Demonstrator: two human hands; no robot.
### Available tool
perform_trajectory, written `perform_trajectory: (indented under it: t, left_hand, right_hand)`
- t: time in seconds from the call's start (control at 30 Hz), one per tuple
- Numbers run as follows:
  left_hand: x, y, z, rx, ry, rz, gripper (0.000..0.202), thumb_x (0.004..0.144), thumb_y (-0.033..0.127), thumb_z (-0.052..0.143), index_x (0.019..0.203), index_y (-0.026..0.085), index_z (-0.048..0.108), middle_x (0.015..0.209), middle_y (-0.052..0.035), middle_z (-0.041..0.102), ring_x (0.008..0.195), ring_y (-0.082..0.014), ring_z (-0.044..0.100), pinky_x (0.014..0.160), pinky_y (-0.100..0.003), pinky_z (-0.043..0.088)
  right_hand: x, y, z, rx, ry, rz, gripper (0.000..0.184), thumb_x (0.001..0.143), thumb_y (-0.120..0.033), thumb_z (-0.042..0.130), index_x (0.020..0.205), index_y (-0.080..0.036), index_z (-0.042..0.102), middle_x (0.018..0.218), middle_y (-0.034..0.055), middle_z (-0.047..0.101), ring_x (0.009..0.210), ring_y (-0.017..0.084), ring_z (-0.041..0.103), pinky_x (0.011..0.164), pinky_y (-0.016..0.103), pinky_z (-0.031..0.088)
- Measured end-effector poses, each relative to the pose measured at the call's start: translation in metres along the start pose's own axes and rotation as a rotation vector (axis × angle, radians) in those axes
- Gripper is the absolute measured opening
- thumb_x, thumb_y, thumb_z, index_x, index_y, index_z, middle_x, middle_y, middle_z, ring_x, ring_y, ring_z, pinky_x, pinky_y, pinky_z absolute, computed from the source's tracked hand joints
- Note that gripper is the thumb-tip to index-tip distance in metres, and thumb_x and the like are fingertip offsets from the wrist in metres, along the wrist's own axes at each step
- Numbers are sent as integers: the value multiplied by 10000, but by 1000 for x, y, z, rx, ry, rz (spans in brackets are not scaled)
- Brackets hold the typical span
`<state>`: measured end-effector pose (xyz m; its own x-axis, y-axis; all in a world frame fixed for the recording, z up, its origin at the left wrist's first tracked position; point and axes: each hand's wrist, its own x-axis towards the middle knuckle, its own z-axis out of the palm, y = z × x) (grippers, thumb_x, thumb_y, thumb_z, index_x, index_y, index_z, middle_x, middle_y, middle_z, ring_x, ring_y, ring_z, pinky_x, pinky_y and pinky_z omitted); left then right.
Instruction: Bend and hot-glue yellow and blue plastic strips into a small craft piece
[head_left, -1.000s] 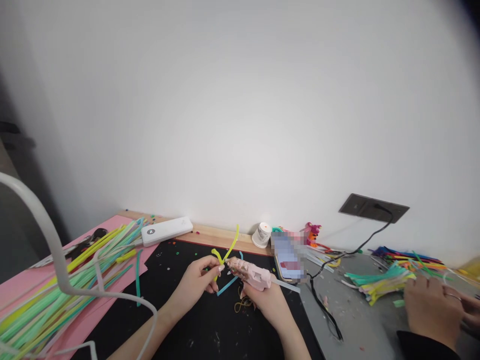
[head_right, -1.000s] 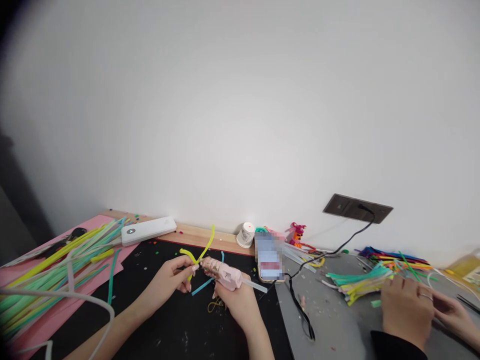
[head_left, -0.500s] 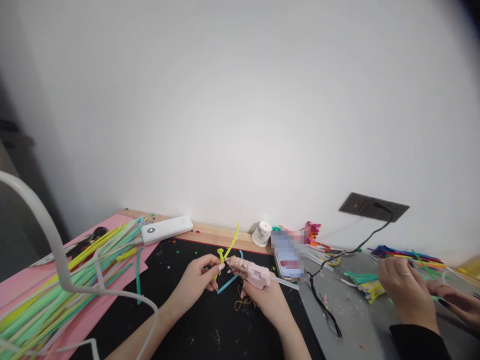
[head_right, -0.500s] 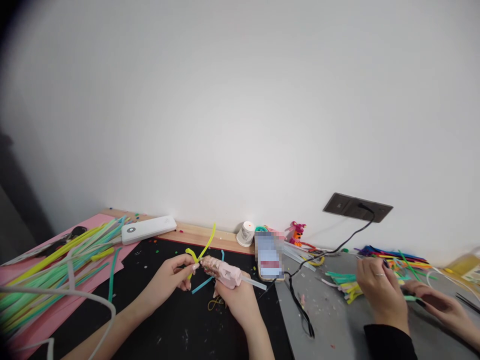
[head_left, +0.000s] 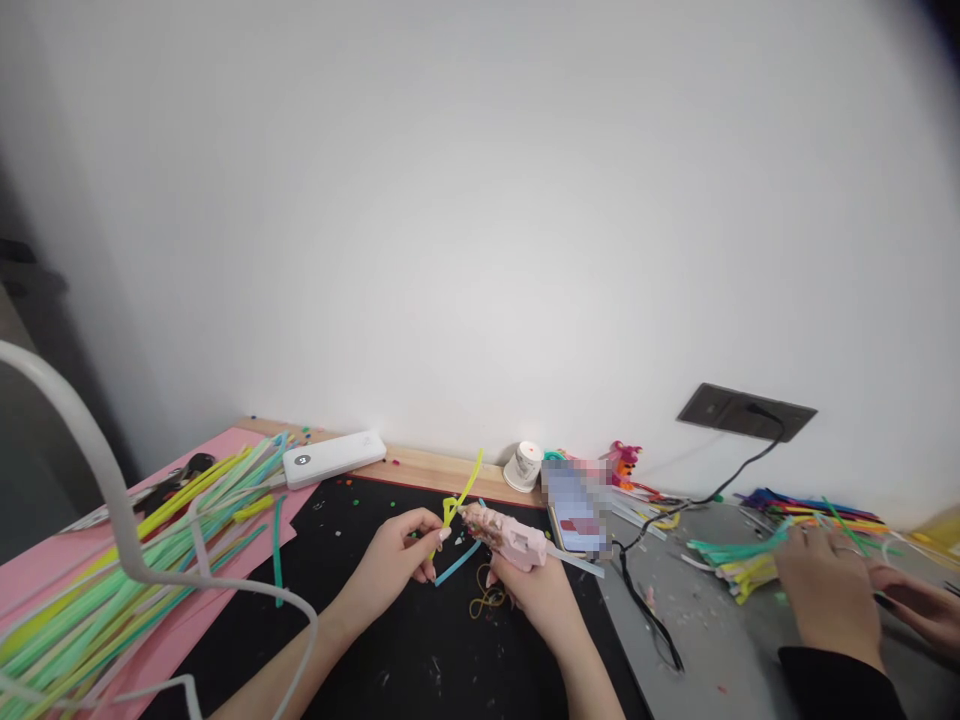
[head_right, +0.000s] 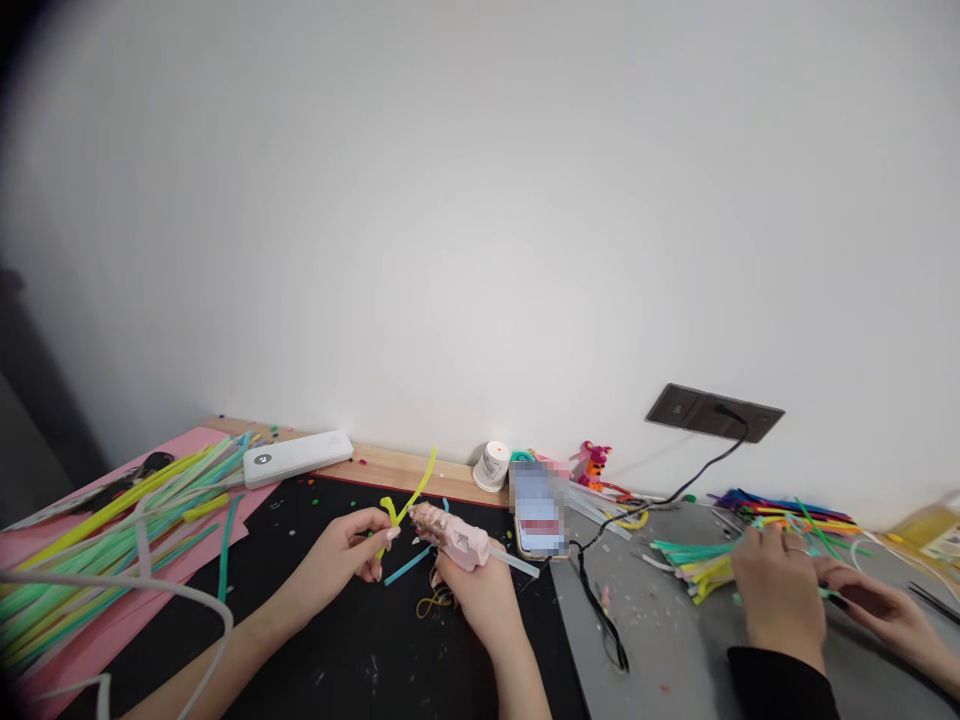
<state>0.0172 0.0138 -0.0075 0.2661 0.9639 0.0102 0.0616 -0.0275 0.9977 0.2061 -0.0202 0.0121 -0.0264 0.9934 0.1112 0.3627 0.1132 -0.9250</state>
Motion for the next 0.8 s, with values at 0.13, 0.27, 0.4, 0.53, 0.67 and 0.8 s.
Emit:
perform_trajectory:
  t: [0.13, 0.27, 0.4, 0.53, 0.67, 0.8]
  left_hand:
    - [0, 1, 0, 15, 7, -2, 242, 735, 413, 552, 702, 173, 538, 539, 61, 516, 431, -108, 544, 435, -206, 423]
    - [0, 2, -1, 15, 14, -6, 236, 733, 406, 551, 705, 171, 541, 541, 59, 520, 430, -107, 540, 435, -205, 418]
    - [-1, 3, -1, 14, 13, 0, 240, 737, 410, 550, 720, 171, 546, 534, 59, 519, 428, -107, 536, 438, -205, 417]
    - [-1, 4, -1, 17, 7, 12, 233, 743, 400, 549, 719, 169, 550, 509, 58, 520, 431, -108, 532, 443, -202, 417]
    - [-2, 6, -1, 17, 3, 4, 226, 737, 395, 548, 716, 170, 549, 503, 57, 522, 433, -113, 533, 449, -209, 424]
    - [-2, 8, 0, 33, 4, -8, 248, 720, 422, 555, 689, 177, 545, 492, 60, 508, 428, -117, 532, 446, -211, 421]
  right_hand:
    - [0, -5, -2, 15, 19, 2, 219, 692, -155, 501, 774, -173, 703, 487, -27, 529, 381, 79, 354, 348, 176, 280]
    - [-1, -12, -3, 4, -35, 22, 240, 679, -148, 497, 792, -171, 708, 473, -30, 533, 371, 81, 361, 344, 178, 279]
    - [-2, -12, -2, 8, -109, -38, 368, 703, -157, 489, 1021, -203, 669, 532, -32, 573, 387, 78, 368, 354, 169, 285]
    - [-2, -10, -1, 3, -132, -58, 324, 713, -146, 481, 965, -193, 679, 556, -28, 584, 409, 74, 368, 380, 167, 301]
    - [-2, -10, -1, -13, -121, -36, 269, 710, -130, 480, 876, -174, 688, 572, -22, 595, 436, 82, 404, 407, 172, 325]
    - [-2, -11, -1, -21, -121, -34, 315, 704, -120, 479, 933, -186, 684, 572, -27, 599, 450, 92, 439, 428, 178, 350]
